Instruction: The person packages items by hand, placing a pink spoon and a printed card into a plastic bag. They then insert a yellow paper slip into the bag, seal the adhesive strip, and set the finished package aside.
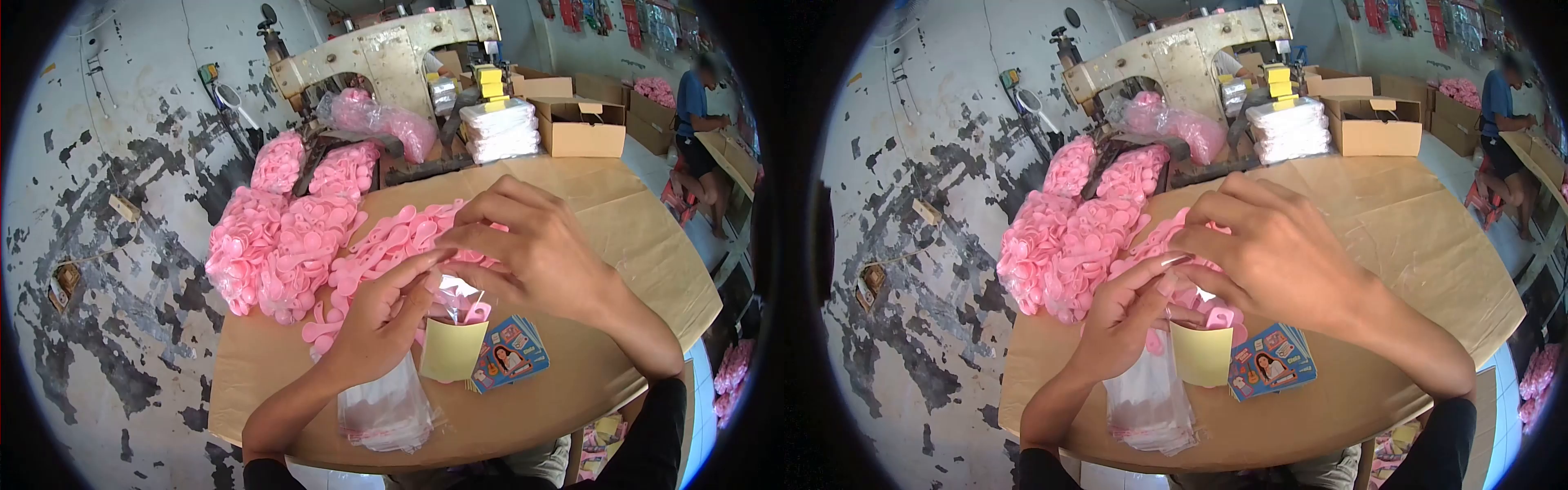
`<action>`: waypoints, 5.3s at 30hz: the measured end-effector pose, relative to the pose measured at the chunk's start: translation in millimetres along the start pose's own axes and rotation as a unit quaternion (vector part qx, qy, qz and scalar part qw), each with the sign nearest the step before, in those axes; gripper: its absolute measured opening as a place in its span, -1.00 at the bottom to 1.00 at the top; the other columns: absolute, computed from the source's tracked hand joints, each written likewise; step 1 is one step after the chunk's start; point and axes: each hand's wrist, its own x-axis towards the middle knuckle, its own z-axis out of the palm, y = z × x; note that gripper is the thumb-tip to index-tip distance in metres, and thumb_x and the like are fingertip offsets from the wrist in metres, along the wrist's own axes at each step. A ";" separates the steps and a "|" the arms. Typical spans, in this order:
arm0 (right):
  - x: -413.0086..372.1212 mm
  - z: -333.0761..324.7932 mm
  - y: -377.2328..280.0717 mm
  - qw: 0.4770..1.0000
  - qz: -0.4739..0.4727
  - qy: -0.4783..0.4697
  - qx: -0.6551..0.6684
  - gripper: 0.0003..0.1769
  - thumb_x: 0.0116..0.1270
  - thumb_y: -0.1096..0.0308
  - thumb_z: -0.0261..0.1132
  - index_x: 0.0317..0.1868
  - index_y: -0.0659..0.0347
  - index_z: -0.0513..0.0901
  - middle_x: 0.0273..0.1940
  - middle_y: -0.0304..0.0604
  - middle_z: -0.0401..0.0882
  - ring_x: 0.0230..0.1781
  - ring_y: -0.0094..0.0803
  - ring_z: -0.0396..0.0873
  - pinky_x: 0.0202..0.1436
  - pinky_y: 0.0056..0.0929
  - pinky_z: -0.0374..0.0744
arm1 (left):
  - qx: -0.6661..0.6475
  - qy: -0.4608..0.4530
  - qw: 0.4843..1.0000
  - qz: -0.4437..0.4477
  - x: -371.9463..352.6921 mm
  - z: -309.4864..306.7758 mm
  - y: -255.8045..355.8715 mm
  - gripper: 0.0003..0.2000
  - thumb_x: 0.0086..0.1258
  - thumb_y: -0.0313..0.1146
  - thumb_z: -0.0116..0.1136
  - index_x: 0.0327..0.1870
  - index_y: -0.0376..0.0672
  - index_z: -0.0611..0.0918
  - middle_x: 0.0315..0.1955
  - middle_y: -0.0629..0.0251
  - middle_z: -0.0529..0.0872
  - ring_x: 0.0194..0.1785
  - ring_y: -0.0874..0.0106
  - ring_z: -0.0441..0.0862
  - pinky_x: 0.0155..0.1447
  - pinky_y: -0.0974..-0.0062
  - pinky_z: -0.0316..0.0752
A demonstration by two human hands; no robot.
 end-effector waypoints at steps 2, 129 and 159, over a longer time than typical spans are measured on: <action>-1.6 1.8 0.0 0.999 0.016 -0.021 -0.022 -0.76 0.05 0.31 0.46 -0.24 0.15 0.73 -0.29 -0.24 0.64 -0.25 -0.30 0.57 -0.20 -0.34 0.61 | 0.016 -0.007 1.000 -0.020 -3.0 -2.7 2.7 -0.66 0.57 -0.41 -0.11 0.27 -0.35 0.42 -0.25 0.40 0.62 -0.38 0.73 0.49 -0.37 0.71 0.37; -144.3 -51.6 109.0 0.915 0.401 -0.012 0.041 -0.76 0.39 0.39 0.15 -0.01 0.28 0.61 -0.13 -0.18 0.64 -0.13 -0.43 0.56 0.00 -0.39 0.51 | -0.170 -0.111 0.964 -0.174 -5.9 17.1 -42.6 -0.69 0.60 -0.25 -0.16 0.20 -0.25 0.38 0.02 0.17 0.56 0.05 0.27 0.67 -0.03 0.51 0.65; -93.4 36.3 -31.8 0.799 0.375 -0.126 0.453 -0.78 0.34 0.48 0.31 -0.01 0.30 0.68 -0.31 -0.23 0.73 -0.31 -0.73 0.56 -0.25 -0.66 0.54 | -0.208 -0.024 0.967 -0.144 -43.8 12.0 -71.9 -0.66 0.54 -0.34 0.00 0.25 -0.27 0.51 -0.07 0.32 0.66 -0.08 0.58 0.62 -0.09 0.57 0.61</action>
